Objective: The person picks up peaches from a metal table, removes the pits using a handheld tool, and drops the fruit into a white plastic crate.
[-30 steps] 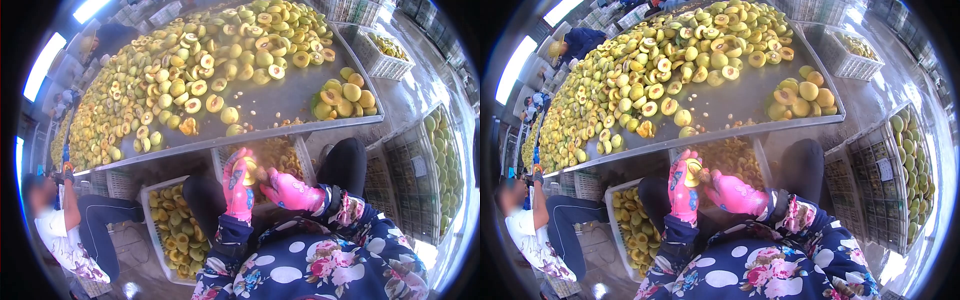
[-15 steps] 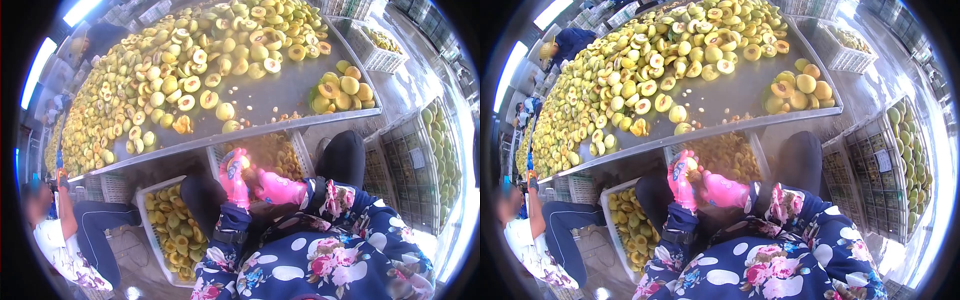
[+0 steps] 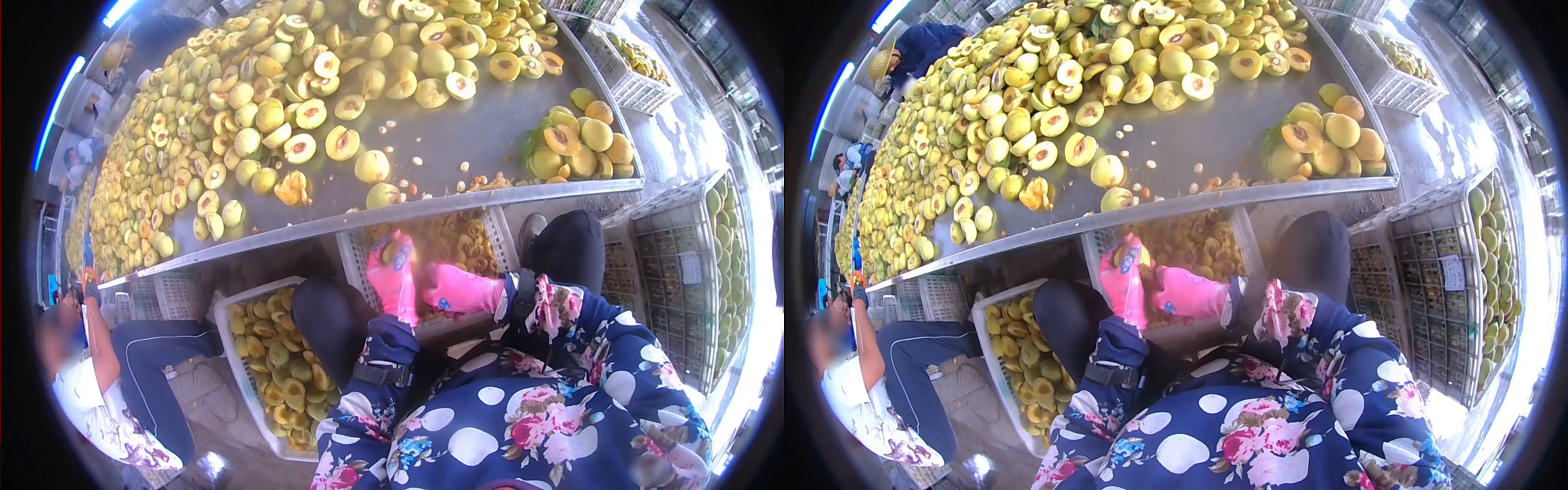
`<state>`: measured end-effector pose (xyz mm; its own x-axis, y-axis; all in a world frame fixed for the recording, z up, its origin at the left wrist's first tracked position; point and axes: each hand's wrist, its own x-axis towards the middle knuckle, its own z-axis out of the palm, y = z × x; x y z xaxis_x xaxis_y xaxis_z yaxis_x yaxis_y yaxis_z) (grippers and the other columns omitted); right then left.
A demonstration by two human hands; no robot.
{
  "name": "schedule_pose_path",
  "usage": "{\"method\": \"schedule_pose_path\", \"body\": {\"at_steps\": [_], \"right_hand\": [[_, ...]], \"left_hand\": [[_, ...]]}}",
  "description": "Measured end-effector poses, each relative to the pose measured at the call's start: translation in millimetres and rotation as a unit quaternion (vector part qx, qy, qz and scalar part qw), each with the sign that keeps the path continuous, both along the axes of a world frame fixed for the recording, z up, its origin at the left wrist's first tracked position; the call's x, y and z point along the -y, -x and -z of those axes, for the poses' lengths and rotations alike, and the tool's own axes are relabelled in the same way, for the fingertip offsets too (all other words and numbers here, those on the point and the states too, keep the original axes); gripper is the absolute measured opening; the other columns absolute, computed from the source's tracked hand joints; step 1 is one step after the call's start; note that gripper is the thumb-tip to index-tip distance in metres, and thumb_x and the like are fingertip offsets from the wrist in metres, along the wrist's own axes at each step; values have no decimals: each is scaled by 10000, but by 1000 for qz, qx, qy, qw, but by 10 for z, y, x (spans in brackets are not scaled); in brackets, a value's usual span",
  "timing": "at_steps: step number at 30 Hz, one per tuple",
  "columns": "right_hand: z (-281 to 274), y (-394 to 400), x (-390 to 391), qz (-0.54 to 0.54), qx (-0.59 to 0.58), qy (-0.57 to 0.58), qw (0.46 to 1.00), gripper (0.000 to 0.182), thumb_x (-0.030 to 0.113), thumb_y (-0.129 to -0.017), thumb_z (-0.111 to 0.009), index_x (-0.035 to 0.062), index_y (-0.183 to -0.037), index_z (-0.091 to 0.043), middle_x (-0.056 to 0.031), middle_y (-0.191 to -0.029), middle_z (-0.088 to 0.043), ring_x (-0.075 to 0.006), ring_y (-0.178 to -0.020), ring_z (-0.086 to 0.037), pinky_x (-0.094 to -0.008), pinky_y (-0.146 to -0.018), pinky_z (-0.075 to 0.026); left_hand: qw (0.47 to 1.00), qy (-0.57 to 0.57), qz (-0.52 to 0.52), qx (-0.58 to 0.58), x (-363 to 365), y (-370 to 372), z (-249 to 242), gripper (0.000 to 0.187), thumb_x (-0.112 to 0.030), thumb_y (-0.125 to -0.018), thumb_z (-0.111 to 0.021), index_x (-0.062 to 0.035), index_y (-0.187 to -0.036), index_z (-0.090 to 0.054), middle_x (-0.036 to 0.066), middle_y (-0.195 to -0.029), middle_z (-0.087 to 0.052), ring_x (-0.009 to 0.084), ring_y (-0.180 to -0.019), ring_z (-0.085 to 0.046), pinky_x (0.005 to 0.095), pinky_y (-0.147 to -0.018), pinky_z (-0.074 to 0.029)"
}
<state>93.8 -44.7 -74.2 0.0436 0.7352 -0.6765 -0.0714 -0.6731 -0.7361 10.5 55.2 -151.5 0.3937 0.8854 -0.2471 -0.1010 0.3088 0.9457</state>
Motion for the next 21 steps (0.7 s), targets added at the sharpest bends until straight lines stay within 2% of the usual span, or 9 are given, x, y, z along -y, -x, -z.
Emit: {"method": "schedule_pose_path", "body": {"at_steps": [3, 5, 9, 12, 15, 17, 18, 21], "right_hand": [[37, -61, 2, -3, -63, 3, 998, 237, 210, -857, -536, 0, -935, -459, -53, -698, -524, -139, -486, -512, -275, -402, -425], [101, -122, 17, 0, -143, 15, 990, 193, 226, -870, -539, 39, -866, -488, -13, -629, -497, -97, -463, -481, -251, -405, -428], [177, -242, 57, -29, -229, -20, 973, 202, 237, -889, -521, 71, -777, -504, 15, -611, -463, -65, -459, -444, -230, -400, -399], [245, -276, 97, -24, -305, -26, 952, 240, 243, -883, -529, 76, -714, -503, 22, -599, -452, -61, -456, -439, -219, -387, -382], [213, -272, 149, -4, -376, -8, 926, 254, 240, -861, -537, 74, -673, -492, 28, -584, -434, -65, -444, -432, -212, -374, -369], [199, -265, 173, -18, -443, -24, 896, 256, 227, -870, -522, 72, -668, -487, 29, -578, -428, -65, -442, -437, -212, -363, -368], [167, -251, 179, -9, -426, -34, 904, 245, 232, -870, -521, 70, -689, -486, 29, -574, -424, -65, -441, -438, -214, -362, -369], [20, -255, 181, -9, -340, -58, 939, 216, 244, -869, -521, 63, -760, -477, 24, -570, -421, -65, -440, -439, -216, -361, -374]], "left_hand": [[997, 52, -42, -43, -19, -37, 63, 202, -41, -769, -703, 13, -952, -636, 67, -897, -648, 110, -796, -586, 243, -740, -475], [997, 61, -22, -28, -30, -34, 20, 188, -39, -772, -700, 21, -941, -644, 68, -861, -654, 109, -773, -588, 244, -731, -474], [997, 65, 27, -13, -40, -26, -22, 183, -33, -778, -691, 27, -944, -646, 82, -859, -659, 117, -772, -601, 241, -719, -482], [995, 45, 85, 15, -34, -15, 43, 156, -145, -823, -660, -48, -938, -622, 78, -832, -651, 143, -686, -606, 292, -482, -493], [992, 55, 113, 23, -36, -35, 16, 168, -170, -835, -644, -46, -947, -628, 93, -840, -649, 162, -703, -615, 282, -489, -496], [980, 104, 154, 70, -11, -35, -163, 180, -187, -851, -622, -45, -961, -622, 102, -881, -642, 174, -721, -618, 271, -495, -497], [972, 129, 174, 92, 1, -32, -240, 187, -196, -858, -610, -44, -968, -619, 107, -902, -639, 180, -730, -620, 266, -498, -498], [978, 136, 119, 101, -53, -32, -239, 221, -216, -884, -561, -51, -1029, -593, 99, -1013, -612, 198, -872, -605, 292, -626, -513]]}}
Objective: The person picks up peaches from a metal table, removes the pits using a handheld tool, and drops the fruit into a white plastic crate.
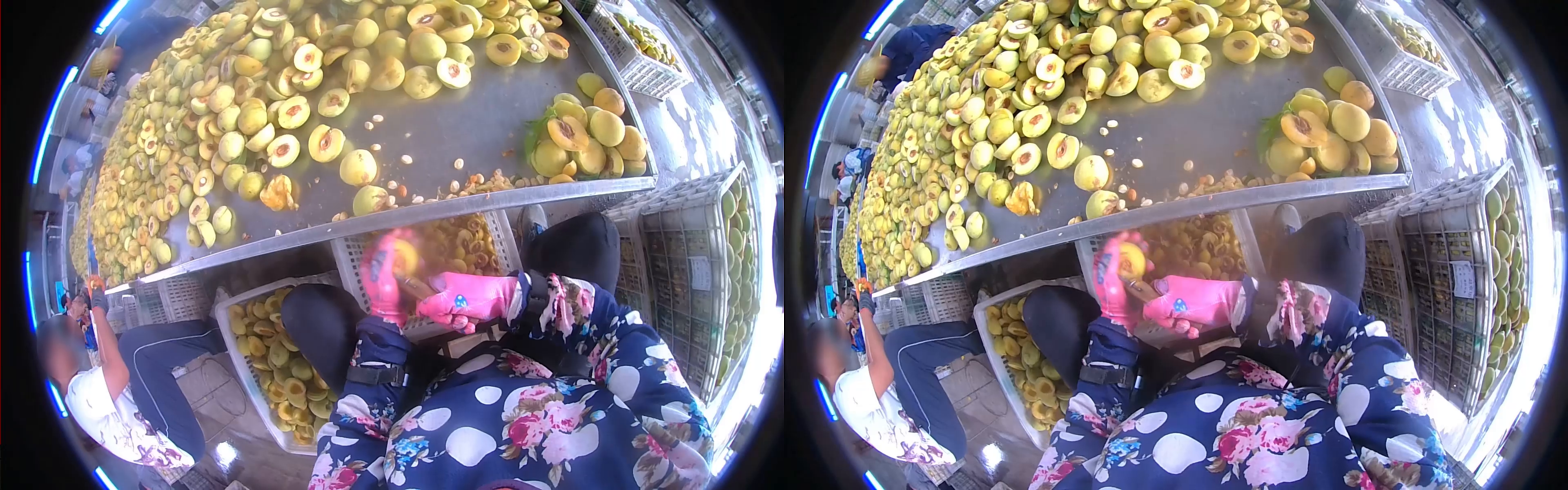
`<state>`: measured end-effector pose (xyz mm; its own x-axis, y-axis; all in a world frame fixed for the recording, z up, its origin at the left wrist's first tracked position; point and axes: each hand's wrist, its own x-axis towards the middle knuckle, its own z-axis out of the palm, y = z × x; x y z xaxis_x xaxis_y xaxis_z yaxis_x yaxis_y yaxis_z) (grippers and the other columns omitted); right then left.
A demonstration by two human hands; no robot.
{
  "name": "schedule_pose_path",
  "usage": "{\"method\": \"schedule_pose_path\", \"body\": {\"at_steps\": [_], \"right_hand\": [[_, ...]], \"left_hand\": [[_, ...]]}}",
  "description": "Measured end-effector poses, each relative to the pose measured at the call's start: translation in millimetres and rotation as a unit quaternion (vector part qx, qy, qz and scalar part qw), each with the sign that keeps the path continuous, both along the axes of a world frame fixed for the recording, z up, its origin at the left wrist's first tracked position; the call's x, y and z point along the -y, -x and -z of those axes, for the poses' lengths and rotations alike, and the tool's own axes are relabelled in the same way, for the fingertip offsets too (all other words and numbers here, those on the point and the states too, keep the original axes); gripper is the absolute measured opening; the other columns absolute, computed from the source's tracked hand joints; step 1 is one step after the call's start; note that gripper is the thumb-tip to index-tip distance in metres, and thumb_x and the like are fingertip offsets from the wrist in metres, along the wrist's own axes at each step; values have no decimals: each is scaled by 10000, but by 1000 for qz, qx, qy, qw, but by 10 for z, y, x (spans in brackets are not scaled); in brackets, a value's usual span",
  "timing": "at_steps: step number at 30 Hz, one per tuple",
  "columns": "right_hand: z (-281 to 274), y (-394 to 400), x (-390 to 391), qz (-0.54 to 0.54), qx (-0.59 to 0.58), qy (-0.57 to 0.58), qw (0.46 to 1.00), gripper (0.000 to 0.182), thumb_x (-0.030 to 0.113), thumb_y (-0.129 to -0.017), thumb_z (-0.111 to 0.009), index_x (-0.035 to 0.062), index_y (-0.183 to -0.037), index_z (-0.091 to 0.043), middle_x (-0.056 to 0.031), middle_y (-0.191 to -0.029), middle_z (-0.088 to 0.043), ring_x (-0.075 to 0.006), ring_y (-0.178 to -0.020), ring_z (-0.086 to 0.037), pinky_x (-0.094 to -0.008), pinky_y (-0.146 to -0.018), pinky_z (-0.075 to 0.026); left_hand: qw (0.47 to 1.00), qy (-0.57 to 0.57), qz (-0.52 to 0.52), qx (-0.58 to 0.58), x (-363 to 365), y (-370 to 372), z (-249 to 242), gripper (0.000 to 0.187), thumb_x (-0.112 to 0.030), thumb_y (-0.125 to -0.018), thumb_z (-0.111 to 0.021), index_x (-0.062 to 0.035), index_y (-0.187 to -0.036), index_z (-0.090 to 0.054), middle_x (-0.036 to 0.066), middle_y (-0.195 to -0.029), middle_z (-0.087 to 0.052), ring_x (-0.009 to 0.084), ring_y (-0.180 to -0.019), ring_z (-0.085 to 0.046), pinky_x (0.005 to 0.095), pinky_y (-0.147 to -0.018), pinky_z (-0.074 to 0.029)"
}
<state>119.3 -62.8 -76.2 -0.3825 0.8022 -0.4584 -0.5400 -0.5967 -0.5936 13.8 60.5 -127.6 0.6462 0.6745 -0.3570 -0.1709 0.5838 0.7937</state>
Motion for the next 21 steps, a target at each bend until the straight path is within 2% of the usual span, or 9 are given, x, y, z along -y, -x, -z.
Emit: {"method": "schedule_pose_path", "body": {"at_steps": [3, 7, 11, 12, 14, 16, 18, 20, 21], "right_hand": [[-103, -98, 33, -17, 137, 19, 990, 234, 246, -864, -528, 30, -897, -444, -15, -615, -475, -88, -455, -464, -236, -381, -395], [71, -80, 113, 24, 275, 62, 959, 333, 280, -869, -558, 6, -1033, -463, -15, -655, -503, -86, -486, -498, -228, -390, -404], [172, -139, 121, 3, 377, 62, 924, 320, 279, -841, -567, -19, -906, -470, -73, -646, -551, -159, -479, -545, -287, -406, -416], [124, -123, 117, 28, 367, 37, 929, 289, 270, -847, -566, -9, -856, -493, -42, -567, -521, -145, -435, -515, -278, -387, -390], [282, -52, 152, 62, 330, 0, 942, 261, 258, -862, -575, 17, -790, -506, -27, -561, -511, -117, -409, -484, -264, -369, -379], [140, 11, 94, 32, 335, 67, 939, 262, 249, -853, -589, 23, -783, -476, -33, -592, -521, -116, -430, -494, -256, -371, -384], [212, 33, 118, 9, 370, 50, 928, 249, 237, -850, -588, 11, -872, -483, -43, -614, -528, -115, -438, -498, -254, -376, -395], [302, 67, 118, -17, 361, 51, 931, 319, 221, -851, -578, 20, -1074, -470, -44, -617, -527, -115, -438, -499, -247, -383, -409], [359, 83, 117, -28, 360, 54, 931, 391, 213, -851, -573, 24, -1175, -463, -45, -619, -526, -115, -437, -500, -244, -387, -416]], "left_hand": [[967, 127, -219, -29, -164, 19, -119, 274, -253, -903, -520, -60, -1093, -558, 80, -1097, -579, 221, -1015, -551, 368, -777, -482], [960, 224, -161, 51, -252, 210, -187, 313, -298, -900, -499, -81, -1124, -536, 93, -1121, -553, 276, -1064, -516, 460, -880, -424], [915, 365, -120, 126, -274, 449, -507, 357, -271, -907, -478, 0, -1135, -519, 161, -1116, -553, 322, -1065, -512, 477, -886, -433], [923, 347, -99, 136, -296, 591, -668, 367, -272, -910, -473, 4, -1148, -513, 170, -1124, -551, 330, -1062, -513, 478, -884, -436], [938, 304, -65, 153, -331, 1032, -1012, 387, -275, -916, -464, 12, -1174, -500, 190, -1140, -546, 344, -1057, -516, 480, -881, -441], [949, 235, -150, 145, -407, 1590, -1285, 435, -329, -928, -439, -1, -1209, -484, 195, -1171, -536, 342, -1033, -535, 481, -853, -462], [960, 113, -229, 111, -474, 2291, -1355, 453, -362, -932, -422, -17, -1220, -479, 174, -1178, -539, 324, -1030, -539, 482, -843, -467], [956, 0, -291, 36, -564, 3290, -1047, 485, -380, -934, -414, -36, -1274, -450, 161, -1240, -509, 340, -1093, -506, 472, -878, -452], [921, -30, -386, -41, -540, 3692, -852, 529, -418, -935, -397, -45, -1310, -412, 152, -1275, -487, 334, -1106, -505, 489, -884, -448]]}}
